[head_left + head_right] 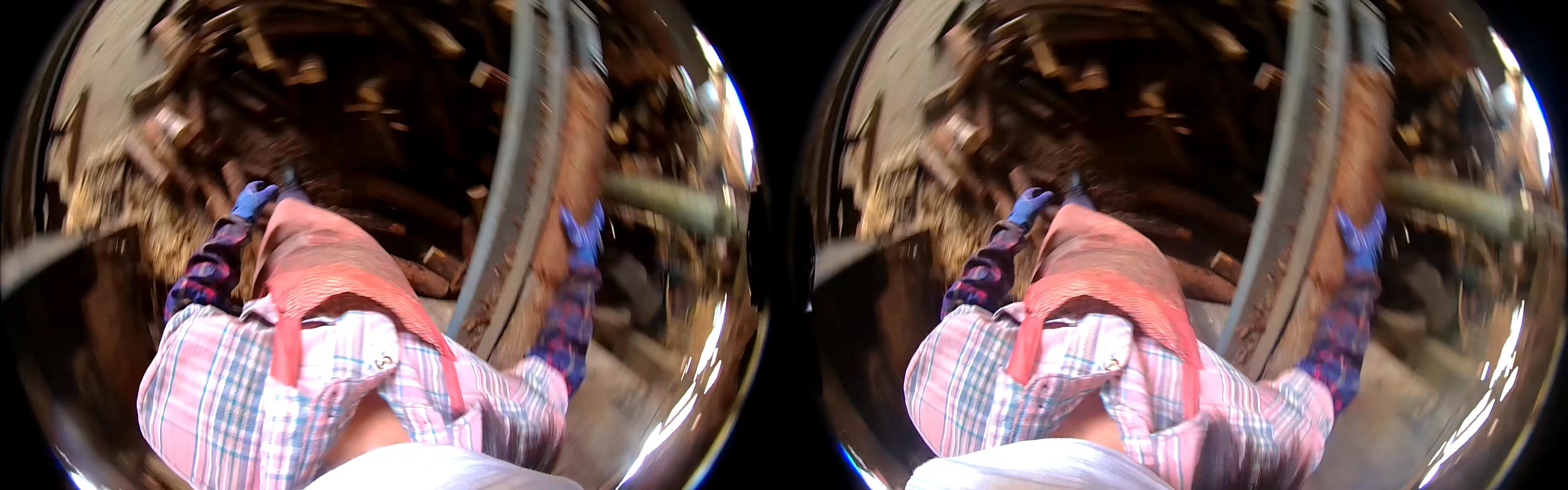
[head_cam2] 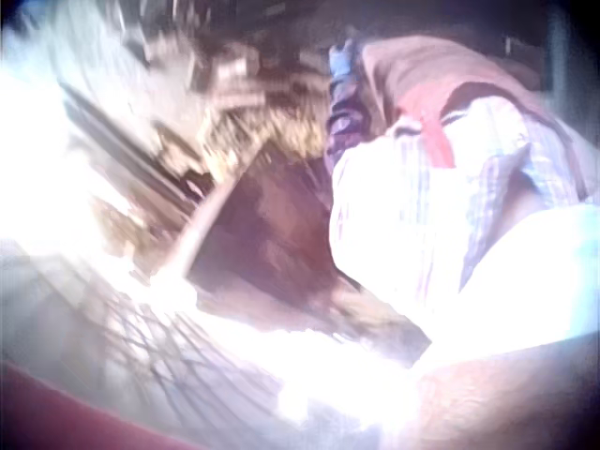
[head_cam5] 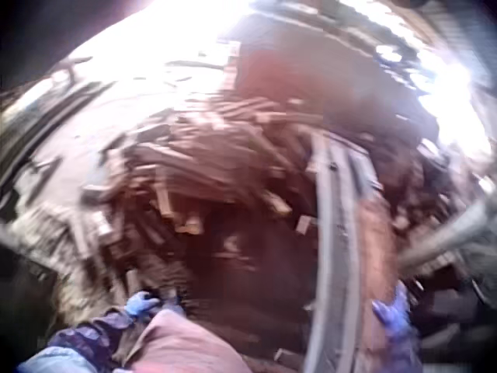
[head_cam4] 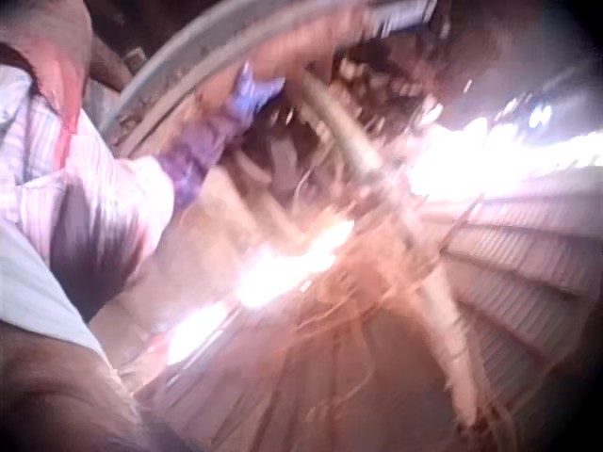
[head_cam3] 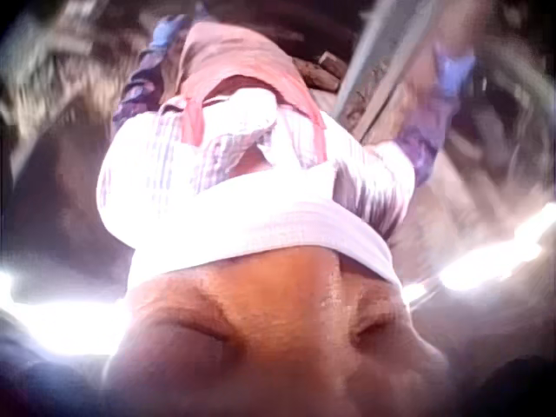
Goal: The person repeatedly picks up logs from a pile and feeds them into a bandsaw to cut them into smaller pieces. The cut logs are then tossed aside, and the process continues with the next log from the pile.
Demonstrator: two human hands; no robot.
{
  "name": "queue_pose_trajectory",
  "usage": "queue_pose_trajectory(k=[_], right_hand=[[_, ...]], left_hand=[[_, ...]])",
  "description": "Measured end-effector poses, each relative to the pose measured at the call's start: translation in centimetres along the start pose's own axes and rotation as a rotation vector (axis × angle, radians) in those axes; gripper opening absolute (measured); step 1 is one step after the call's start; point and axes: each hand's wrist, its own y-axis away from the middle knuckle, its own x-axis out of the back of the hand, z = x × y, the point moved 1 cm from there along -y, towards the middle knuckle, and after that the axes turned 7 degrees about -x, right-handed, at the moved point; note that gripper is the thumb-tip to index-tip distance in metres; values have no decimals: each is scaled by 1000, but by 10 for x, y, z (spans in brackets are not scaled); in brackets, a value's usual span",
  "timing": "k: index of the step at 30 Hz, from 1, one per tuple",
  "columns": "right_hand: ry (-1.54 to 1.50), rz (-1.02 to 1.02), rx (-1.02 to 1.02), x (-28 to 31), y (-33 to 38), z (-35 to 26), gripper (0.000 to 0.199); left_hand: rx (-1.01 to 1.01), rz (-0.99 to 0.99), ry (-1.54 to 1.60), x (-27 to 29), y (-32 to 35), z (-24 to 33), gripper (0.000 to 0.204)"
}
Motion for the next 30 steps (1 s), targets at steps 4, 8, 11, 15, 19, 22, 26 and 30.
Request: queue_pose_trajectory(k=[4,8,11,15,19,22,26,30], right_hand=[[527,230,-66,4,29,-39,69],[142,476,365,-77,5,-155,75],[121,-75,473,-204,22,-239,68],[1,-766,429,-358,65,-246,65],[79,-1196,50,-446,94,-301,64],[76,-1213,-227,-464,102,-269,65],[116,-1166,-312,-496,95,-316,59],[270,-1163,-446,-501,89,-285,55]], left_hand=[[205,136,-8,53,83,-16,42],[352,180,71,48,54,-50,49],[402,-6,176,72,14,-30,58],[524,157,38,95,-93,-88,76],[475,318,-130,159,-221,-154,86],[478,345,-127,209,-281,-162,104],[578,404,-212,260,-399,-203,121],[489,535,-500,266,-452,-246,126]])
